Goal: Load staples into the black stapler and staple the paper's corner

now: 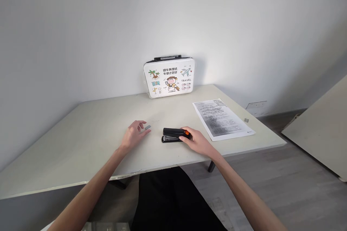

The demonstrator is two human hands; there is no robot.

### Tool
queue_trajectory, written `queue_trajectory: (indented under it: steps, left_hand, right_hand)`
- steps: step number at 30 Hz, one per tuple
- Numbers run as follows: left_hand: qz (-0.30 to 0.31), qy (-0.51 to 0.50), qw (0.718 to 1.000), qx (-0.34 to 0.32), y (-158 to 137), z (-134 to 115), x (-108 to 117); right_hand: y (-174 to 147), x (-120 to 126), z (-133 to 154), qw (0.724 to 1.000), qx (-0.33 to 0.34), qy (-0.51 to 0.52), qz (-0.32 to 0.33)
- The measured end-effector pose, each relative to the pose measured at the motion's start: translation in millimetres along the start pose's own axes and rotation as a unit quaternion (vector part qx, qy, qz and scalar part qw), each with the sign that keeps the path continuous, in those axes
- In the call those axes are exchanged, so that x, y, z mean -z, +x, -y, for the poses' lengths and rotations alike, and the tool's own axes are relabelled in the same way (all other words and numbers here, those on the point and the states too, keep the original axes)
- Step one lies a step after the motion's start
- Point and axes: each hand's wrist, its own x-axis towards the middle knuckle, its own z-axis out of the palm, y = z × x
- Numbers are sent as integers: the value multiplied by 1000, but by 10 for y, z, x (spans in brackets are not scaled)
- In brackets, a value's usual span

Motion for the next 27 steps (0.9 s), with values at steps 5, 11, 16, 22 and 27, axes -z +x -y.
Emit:
queue_trajectory:
  steps: [5, 11, 16, 22, 27]
  left_hand:
    - [6, 38, 998, 40, 10, 65, -96]
    - [-6, 42, 997, 65, 187, 181, -194]
    - [-28, 47, 992, 110, 529, 334, -214]
    - [-58, 81, 979, 177, 819, 502, -164]
    - [-66, 108, 971, 202, 837, 546, -157]
  right_hand:
    - [1, -4, 11, 1000, 0, -3, -4]
    - [6, -15, 5, 1000, 1, -5, -6]
    - [12, -5, -5, 1000, 0, -3, -6]
    - [22, 8, -8, 1000, -6, -9, -8]
    - [27, 6, -15, 1000, -4, -1, -6]
